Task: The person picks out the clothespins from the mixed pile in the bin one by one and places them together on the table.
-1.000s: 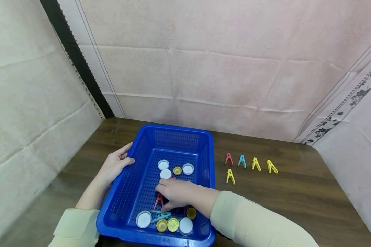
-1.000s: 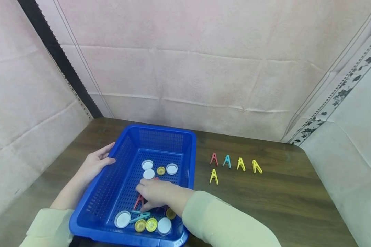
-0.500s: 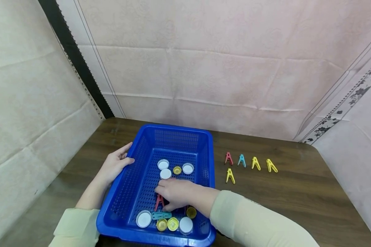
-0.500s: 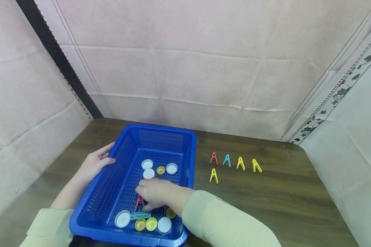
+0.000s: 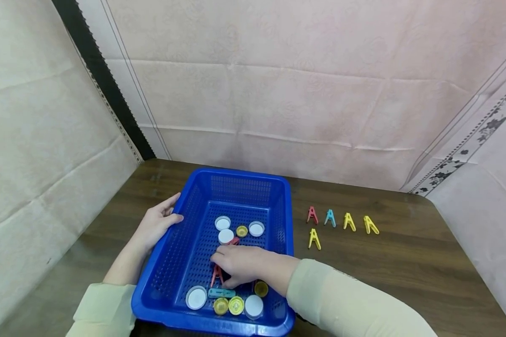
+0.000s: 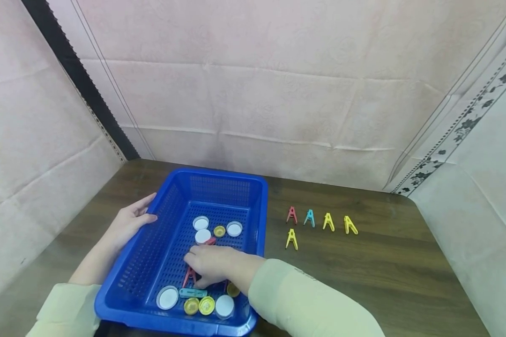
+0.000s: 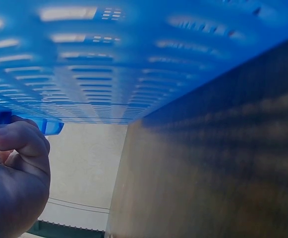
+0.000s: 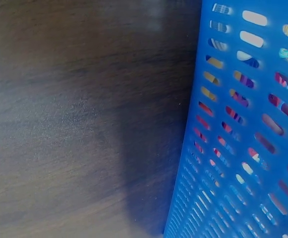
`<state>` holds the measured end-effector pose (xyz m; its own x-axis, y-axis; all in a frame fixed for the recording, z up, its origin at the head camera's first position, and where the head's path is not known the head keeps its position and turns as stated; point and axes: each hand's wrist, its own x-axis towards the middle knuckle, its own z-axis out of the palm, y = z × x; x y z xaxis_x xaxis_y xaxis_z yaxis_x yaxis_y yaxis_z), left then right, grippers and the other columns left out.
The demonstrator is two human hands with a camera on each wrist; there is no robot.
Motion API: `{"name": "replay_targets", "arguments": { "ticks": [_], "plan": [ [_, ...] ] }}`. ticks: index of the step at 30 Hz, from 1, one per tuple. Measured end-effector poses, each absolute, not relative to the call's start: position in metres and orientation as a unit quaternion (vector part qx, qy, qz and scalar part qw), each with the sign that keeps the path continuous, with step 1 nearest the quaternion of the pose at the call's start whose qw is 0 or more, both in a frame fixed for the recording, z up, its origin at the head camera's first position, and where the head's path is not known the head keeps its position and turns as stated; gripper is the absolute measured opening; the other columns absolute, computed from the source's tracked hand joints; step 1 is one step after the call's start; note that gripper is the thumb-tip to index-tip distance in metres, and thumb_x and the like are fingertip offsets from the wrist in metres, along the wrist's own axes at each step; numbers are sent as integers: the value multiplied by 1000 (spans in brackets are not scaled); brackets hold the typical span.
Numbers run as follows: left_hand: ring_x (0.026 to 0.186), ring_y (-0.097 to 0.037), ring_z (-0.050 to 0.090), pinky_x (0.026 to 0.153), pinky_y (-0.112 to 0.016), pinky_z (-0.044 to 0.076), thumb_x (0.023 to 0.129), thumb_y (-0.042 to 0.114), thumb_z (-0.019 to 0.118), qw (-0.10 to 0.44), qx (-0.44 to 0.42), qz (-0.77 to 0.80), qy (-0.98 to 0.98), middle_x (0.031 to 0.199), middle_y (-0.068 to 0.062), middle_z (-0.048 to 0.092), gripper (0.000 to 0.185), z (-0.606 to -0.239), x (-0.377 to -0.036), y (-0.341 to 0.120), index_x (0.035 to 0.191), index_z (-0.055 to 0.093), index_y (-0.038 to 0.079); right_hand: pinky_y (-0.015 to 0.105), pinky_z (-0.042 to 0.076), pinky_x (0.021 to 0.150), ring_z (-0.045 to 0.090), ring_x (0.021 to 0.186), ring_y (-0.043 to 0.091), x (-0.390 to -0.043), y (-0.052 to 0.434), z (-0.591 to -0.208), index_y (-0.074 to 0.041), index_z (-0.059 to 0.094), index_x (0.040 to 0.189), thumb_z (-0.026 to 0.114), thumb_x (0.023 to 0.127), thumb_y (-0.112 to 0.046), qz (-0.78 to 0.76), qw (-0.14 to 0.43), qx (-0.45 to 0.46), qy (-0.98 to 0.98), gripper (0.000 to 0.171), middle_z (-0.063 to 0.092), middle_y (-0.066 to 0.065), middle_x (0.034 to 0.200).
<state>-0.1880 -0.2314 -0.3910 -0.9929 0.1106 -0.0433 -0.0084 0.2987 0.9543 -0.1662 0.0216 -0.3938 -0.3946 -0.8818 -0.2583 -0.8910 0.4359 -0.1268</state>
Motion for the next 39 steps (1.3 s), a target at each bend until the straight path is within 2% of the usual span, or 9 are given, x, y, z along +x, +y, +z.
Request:
{"name": "replay_targets", "arguments": {
  "ticks": [7,12,21,30,39],
  "plan": [
    [87,-24,64,65,-35,55,91,16,57,48,31,591,804,121,-24,57,65,-391,-188,-232,149,28,17,14,43,83,52,97,4,-167,21,-396,-12,54,124,68,83,-41,26,134,-542,829,52,53,-4,109],
    [85,-23,65,65,-35,55,91,15,57,49,34,593,803,121,-24,57,65,-390,-189,-230,149,27,16,15,42,86,51,101,5,-166,22,-395,-11,53,127,72,79,-40,26,129,-546,827,59,53,-3,111],
    [87,-23,65,66,-35,55,92,16,57,55,31,593,803,124,-24,55,66,-390,-189,-232,149,26,17,16,41,88,50,105,5,-165,18,-396,-14,52,128,69,80,-47,56,121,-547,826,60,53,-6,115],
    [87,-25,65,65,-37,56,92,16,57,56,29,593,803,123,-23,56,65,-392,-188,-231,149,27,19,16,41,90,48,110,3,-169,19,-391,-13,45,136,72,81,-38,-56,197,-497,843,67,49,-5,126],
    [85,-26,66,65,-39,56,92,17,57,57,29,596,800,121,-24,56,65,-391,-187,-232,149,27,18,18,41,91,47,114,3,-171,21,-388,-15,44,137,71,81,-38,-90,215,-497,836,66,47,-5,129]
  ]
}}
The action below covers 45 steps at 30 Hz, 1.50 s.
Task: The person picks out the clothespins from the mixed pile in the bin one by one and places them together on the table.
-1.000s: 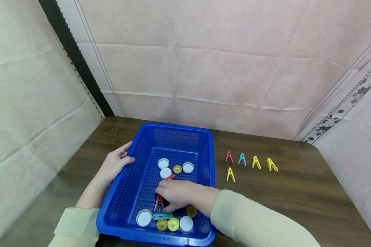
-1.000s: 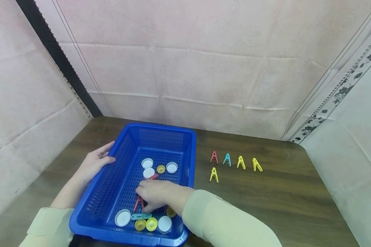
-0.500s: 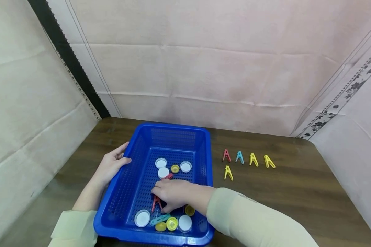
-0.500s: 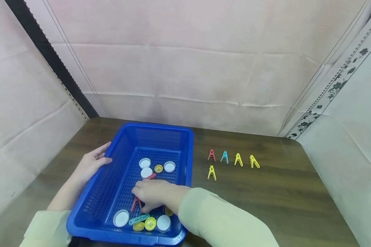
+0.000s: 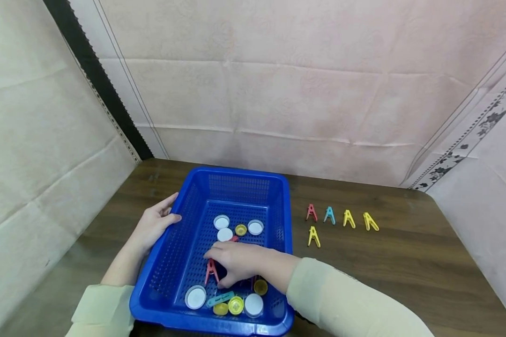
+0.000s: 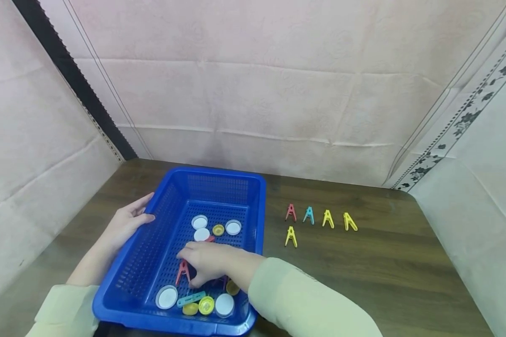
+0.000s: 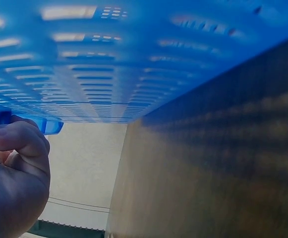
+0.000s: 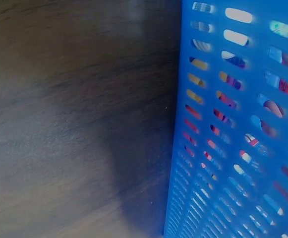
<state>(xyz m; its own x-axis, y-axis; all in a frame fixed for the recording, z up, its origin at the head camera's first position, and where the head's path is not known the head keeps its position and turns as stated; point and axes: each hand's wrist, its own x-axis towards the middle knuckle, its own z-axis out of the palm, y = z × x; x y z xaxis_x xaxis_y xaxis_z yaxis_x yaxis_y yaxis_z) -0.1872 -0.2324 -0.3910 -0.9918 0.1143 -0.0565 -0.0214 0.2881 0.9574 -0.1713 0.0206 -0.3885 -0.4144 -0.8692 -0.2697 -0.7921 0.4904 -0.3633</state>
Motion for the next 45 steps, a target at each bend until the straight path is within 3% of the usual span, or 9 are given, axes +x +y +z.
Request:
{"name": "replay_targets", "arguments": {
  "ticks": [12,20,27,30,35,45],
  "plan": [
    [84,-26,66,64,-39,56,92,16,58,58,38,601,796,120,-26,57,65,-393,-187,-230,149,26,15,19,38,96,44,119,6,-169,30,-369,-9,47,134,70,83,-35,-156,178,-519,821,62,47,-1,130],
    [83,-23,65,64,-36,56,91,15,58,56,36,596,800,118,-24,58,66,-393,-187,-229,149,27,15,19,43,91,49,112,10,-172,51,-337,-12,46,137,71,83,-32,-186,147,-500,833,63,43,2,133],
    [82,-22,65,63,-36,55,91,15,58,57,29,594,802,117,-23,59,66,-393,-187,-230,149,27,16,21,45,85,49,102,8,-181,83,-323,-12,46,138,71,82,-29,-220,124,-459,852,63,43,-1,131],
    [81,-23,66,63,-37,56,91,15,58,56,26,595,801,118,-22,59,65,-392,-187,-231,149,27,16,24,47,83,51,101,11,-184,99,-322,-14,47,137,71,82,-30,-237,109,-440,859,62,42,-2,130],
    [83,-23,66,64,-36,56,91,14,58,57,29,600,798,119,-24,58,66,-392,-187,-232,149,27,15,30,50,82,55,100,19,-188,128,-321,-9,47,136,71,80,-24,-281,79,-423,858,62,42,4,131],
    [84,-24,66,64,-37,56,92,15,57,58,28,602,796,121,-24,57,66,-392,-188,-233,149,26,16,32,51,78,53,92,19,-191,186,-334,-10,49,134,74,78,-16,-331,58,-342,878,62,47,3,127]
  ]
}}
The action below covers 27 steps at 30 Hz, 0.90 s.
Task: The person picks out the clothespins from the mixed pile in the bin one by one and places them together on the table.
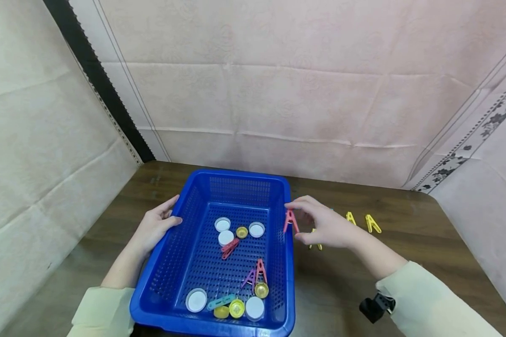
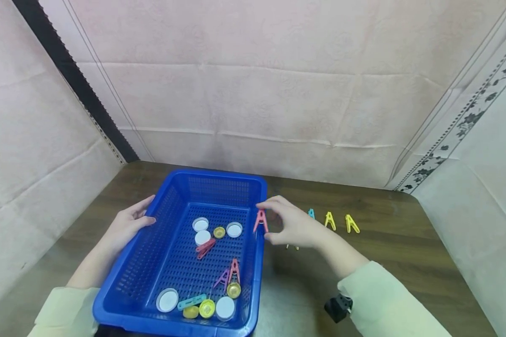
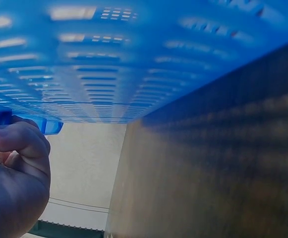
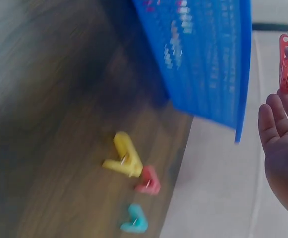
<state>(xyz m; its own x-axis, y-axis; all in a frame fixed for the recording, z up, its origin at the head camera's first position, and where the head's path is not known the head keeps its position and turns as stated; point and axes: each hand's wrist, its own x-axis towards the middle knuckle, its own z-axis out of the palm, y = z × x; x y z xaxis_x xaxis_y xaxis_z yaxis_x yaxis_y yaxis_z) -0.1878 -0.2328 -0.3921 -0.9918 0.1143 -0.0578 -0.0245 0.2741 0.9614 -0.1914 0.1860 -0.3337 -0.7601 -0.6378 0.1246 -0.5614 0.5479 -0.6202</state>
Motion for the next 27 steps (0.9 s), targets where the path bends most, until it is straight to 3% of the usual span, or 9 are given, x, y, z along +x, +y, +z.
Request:
{"name": "replay_targets", "arguments": {
  "ticks": [7,14,21,27],
  "plan": [
    [82,-25,66,64,-39,56,92,16,57,57,33,597,799,118,-24,58,65,-394,-187,-230,149,26,14,29,51,74,54,89,13,-195,231,-346,-9,48,133,73,76,-12,-331,38,-314,889,62,48,3,121],
    [80,-26,67,63,-39,56,92,17,57,57,32,593,802,117,-23,59,65,-389,-187,-231,149,27,16,28,47,68,50,86,20,-196,262,-362,-12,47,134,73,78,-15,-330,55,-275,901,62,46,3,115],
    [80,-26,66,62,-38,56,92,15,56,61,30,597,800,118,-24,58,65,-389,-189,-232,150,25,16,27,48,72,51,85,16,-196,285,-382,-8,47,134,73,78,-13,-329,61,-258,906,62,47,6,119],
    [78,-27,67,61,-38,56,92,14,56,62,29,605,793,116,-25,58,65,-391,-189,-233,150,25,16,27,45,62,49,79,15,-198,296,-404,-6,42,136,72,81,-16,-335,107,-227,908,63,49,10,102]
  ]
}}
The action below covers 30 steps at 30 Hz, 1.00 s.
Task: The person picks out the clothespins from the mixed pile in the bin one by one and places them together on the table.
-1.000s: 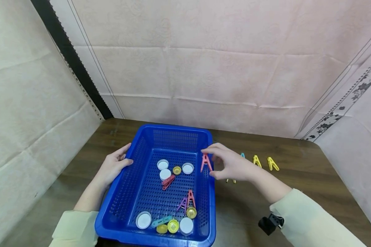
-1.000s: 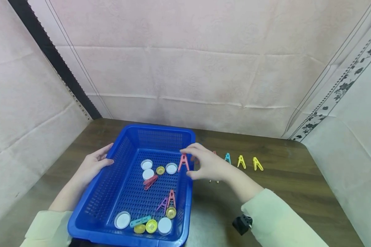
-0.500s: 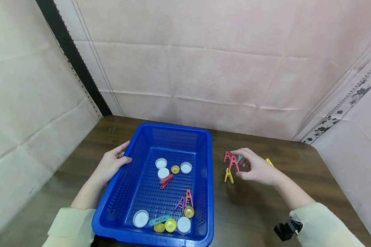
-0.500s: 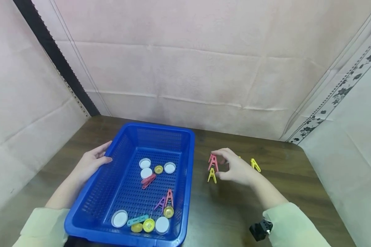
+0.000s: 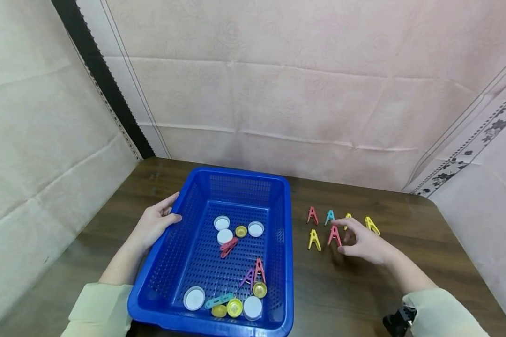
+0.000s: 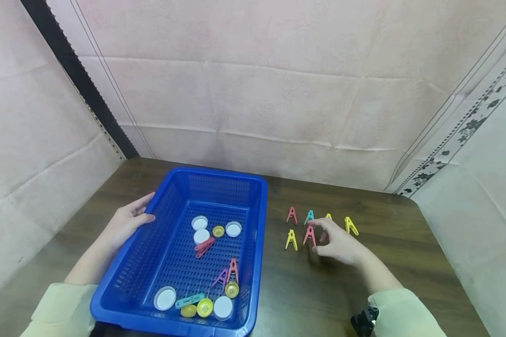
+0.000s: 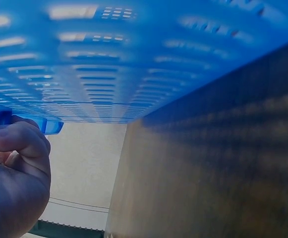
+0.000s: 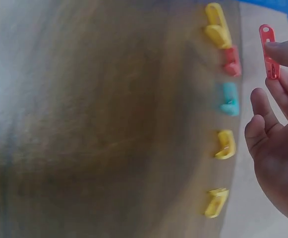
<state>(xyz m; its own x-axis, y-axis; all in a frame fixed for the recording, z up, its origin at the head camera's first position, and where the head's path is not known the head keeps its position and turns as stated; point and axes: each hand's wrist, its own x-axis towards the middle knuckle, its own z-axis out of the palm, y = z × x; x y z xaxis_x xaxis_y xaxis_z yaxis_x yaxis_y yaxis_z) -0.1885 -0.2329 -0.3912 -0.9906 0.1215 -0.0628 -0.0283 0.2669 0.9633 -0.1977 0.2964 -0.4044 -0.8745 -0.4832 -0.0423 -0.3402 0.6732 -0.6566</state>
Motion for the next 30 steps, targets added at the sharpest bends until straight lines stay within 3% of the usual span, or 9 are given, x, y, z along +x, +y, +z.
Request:
{"name": "replay_targets", "arguments": {
  "ticks": [7,10,14,30],
  "plan": [
    [77,-26,67,61,-38,56,92,16,57,59,29,600,797,113,-23,60,65,-392,-187,-233,149,26,16,26,44,59,51,71,12,-201,303,-426,-5,41,136,71,82,-20,-320,128,-213,914,64,50,10,102],
    [76,-26,67,60,-39,56,91,16,57,59,26,598,799,112,-22,61,65,-392,-187,-232,149,27,16,26,44,59,50,71,12,-202,304,-430,-6,42,136,72,82,-21,-313,132,-208,917,64,49,10,111],
    [75,-25,66,60,-37,56,91,16,57,58,27,596,800,111,-21,61,65,-392,-187,-232,149,27,16,26,44,59,50,72,13,-203,305,-431,-6,43,137,72,81,-23,-309,138,-203,919,65,46,12,120],
    [79,-25,67,62,-37,56,92,15,56,59,33,603,795,117,-24,58,65,-392,-188,-234,149,25,16,26,45,60,51,73,14,-205,306,-428,-7,39,140,72,81,-26,-324,143,-200,914,70,43,15,128]
  ]
}}
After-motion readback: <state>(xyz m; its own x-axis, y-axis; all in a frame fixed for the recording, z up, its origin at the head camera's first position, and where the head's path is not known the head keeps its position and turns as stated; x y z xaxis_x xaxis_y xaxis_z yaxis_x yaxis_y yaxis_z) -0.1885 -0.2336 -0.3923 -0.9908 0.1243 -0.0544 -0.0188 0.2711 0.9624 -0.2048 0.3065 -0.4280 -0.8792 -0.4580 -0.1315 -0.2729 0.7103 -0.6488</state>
